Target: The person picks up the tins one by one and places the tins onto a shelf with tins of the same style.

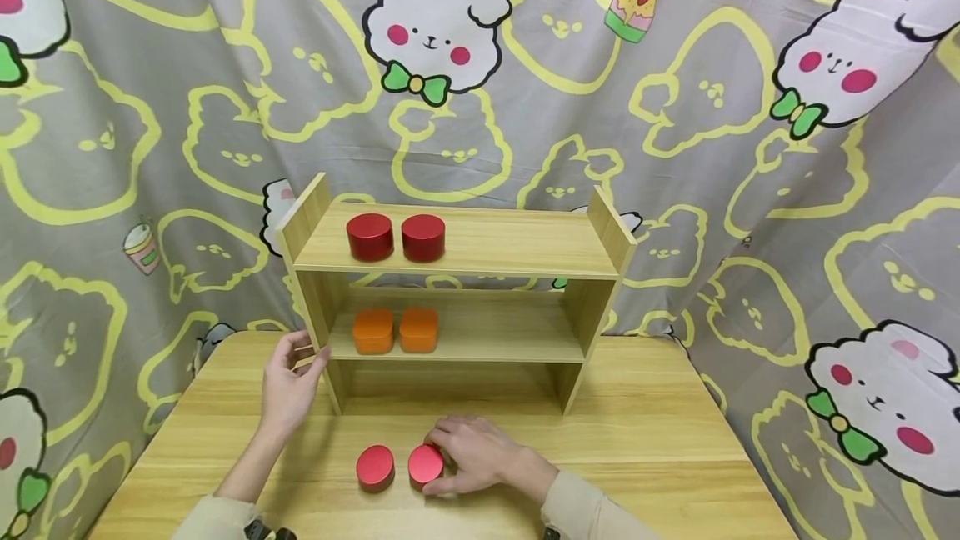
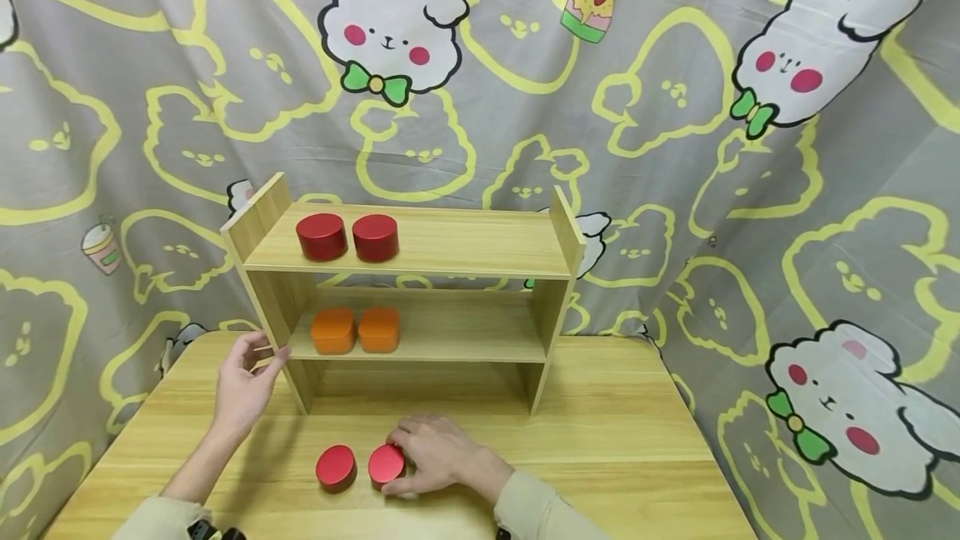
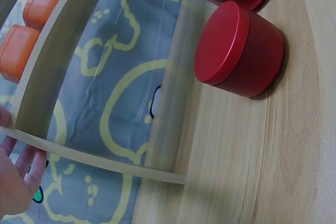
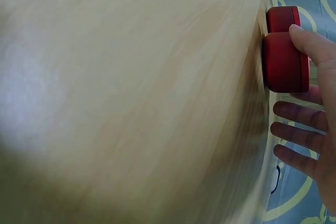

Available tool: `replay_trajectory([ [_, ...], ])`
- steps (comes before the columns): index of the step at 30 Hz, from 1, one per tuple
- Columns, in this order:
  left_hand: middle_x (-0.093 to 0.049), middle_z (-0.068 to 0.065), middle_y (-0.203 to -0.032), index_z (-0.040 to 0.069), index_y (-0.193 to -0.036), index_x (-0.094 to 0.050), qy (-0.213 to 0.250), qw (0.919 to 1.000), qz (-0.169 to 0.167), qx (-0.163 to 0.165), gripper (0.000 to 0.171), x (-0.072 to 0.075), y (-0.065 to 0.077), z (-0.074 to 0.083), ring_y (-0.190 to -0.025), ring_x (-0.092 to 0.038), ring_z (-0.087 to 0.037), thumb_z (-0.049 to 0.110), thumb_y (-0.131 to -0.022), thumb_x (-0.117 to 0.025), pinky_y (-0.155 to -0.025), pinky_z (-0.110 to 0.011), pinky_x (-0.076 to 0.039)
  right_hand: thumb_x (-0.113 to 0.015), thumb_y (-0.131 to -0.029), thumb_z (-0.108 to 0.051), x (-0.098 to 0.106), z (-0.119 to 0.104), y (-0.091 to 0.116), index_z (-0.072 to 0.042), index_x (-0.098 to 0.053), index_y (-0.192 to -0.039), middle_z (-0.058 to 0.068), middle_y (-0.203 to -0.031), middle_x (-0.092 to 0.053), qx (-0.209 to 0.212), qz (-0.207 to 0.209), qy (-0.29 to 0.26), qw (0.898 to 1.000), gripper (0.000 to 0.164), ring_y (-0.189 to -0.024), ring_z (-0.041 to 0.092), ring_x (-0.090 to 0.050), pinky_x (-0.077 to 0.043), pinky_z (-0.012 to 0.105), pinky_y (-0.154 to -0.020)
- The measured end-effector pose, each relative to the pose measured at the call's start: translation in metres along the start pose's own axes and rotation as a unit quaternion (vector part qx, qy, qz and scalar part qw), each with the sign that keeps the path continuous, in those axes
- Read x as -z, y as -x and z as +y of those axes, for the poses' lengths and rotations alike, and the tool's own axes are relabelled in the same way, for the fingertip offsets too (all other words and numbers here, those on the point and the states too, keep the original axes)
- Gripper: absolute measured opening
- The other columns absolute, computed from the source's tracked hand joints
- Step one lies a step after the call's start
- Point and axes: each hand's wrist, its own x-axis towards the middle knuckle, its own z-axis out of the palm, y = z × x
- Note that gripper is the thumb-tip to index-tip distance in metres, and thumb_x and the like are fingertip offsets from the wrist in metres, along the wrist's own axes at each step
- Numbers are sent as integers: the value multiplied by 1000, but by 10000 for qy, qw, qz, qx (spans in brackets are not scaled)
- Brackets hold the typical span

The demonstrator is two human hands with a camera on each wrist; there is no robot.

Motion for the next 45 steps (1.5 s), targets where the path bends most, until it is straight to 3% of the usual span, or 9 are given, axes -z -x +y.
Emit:
replay_trajectory([
  [10,-56,16,-108,-2,-130,-61,90,9999,48,-21,34,-2,-1,-1,-97,-57,11,7,-99,-72,-81,-2,-52,-65,-91,-74,3,4,4,-26,-69,-119,-14,-113,-70,-37,-4,-58,10000,56,-102,1,-63,-58,22,-93],
  [19,-56,18,-107,-1,-130,-61,9,10000,68,22,36,-1,0,0,-96,-57,12,8,-98,-73,-81,-1,-51,-64,-91,-74,6,5,12,-25,-69,-120,-13,-113,-70,-123,46,-121,9998,56,-106,3,-66,-60,28,-97],
  [45,-57,18,-104,-3,-125,-62,235,9996,157,-75,30,-3,0,2,-94,-59,10,2,-97,-73,-80,-3,-53,-66,-91,-73,30,11,41,-26,-68,-121,-14,-112,-70,-160,329,85,9993,56,-103,4,-66,-60,26,-91],
])
